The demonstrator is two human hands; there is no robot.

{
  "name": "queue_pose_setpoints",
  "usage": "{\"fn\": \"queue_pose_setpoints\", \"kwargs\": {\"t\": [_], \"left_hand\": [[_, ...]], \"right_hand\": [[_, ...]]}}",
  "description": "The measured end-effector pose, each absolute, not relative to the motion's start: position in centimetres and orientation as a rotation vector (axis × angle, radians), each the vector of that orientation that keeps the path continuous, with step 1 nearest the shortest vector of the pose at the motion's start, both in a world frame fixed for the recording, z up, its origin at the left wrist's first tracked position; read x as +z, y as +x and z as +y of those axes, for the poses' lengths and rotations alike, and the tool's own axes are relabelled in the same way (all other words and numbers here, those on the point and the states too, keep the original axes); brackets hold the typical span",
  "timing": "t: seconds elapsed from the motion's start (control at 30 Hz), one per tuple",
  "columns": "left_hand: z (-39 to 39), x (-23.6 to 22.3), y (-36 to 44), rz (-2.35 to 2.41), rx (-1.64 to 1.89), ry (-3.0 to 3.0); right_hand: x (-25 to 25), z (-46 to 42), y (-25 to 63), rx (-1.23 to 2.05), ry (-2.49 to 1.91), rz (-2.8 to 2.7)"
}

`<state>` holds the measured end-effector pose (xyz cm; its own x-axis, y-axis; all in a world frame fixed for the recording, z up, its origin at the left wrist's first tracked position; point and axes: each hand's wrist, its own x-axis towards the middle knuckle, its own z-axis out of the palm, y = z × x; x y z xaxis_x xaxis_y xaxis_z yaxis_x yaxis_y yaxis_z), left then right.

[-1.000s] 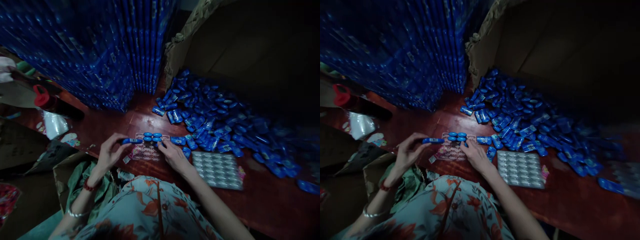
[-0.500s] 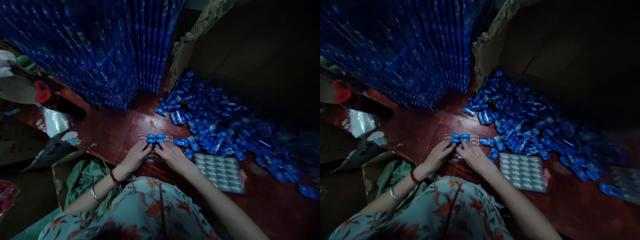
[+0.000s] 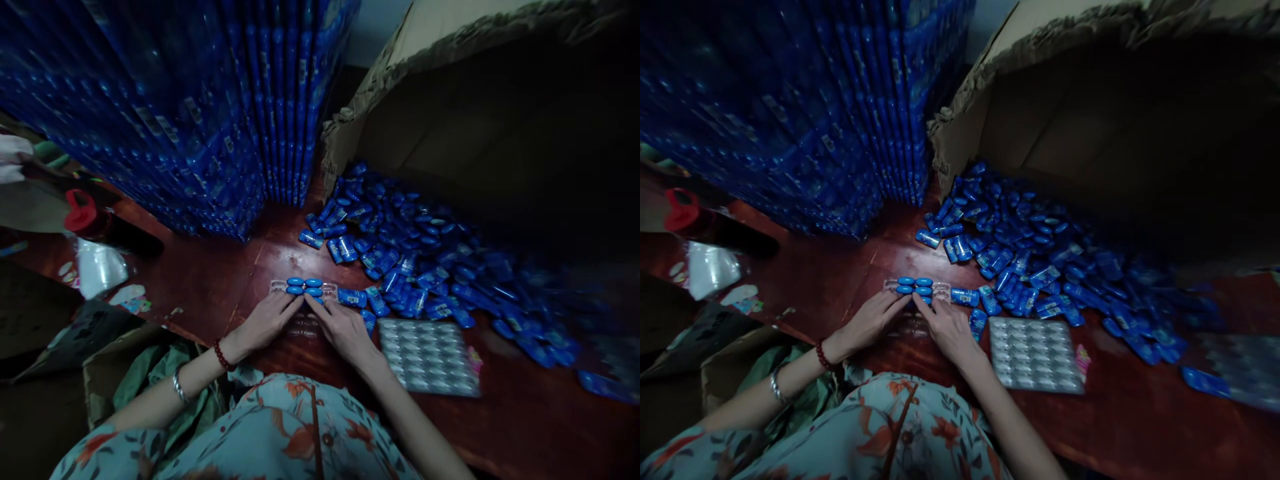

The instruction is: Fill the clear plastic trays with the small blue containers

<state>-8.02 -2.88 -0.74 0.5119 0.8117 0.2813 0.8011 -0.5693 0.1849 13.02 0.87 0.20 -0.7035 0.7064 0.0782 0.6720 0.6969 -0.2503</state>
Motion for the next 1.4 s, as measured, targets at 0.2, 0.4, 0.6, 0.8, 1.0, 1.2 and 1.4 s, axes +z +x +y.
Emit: {"fn": "queue_pose_setpoints", "kwargs": {"t": [0.2,0.4,0.6,0.8,1.0,1.2,1.4], "left_hand": [[3.4,0.5,-9.3,1.752,0.881,2.39],[13.8,-1.3,-8.0,1.609,0.389,2.401],[13.5,-2.7,-9.1,1.584,0.535,2.25],[2.1,-0.4,-14.0,1.866,0.998,1.711],[-8.0,1.1,-12.1,1.856,1.071,1.583],[-8.2,-1.1,-7.5,1.744,1.054,1.889],[-6.8,-1.3,-7.2,1.621,0.626,2.215]], "right_hand": [[-1.1,2.4,19.3,0.268,-1.473,-2.333],[-2.1,5.7,20.2,0.277,-1.402,-2.665],[-3.4,5.4,19.7,0.273,-1.496,-2.504],[-1.0,2.7,20.4,0.57,-1.37,-2.216],[1.1,0.1,17.4,0.874,-1.152,-2.311],[0.2,-0.3,14.3,0.321,-1.077,-2.654],[2.3,0.0,12.1,0.031,-1.006,-2.941]]}}
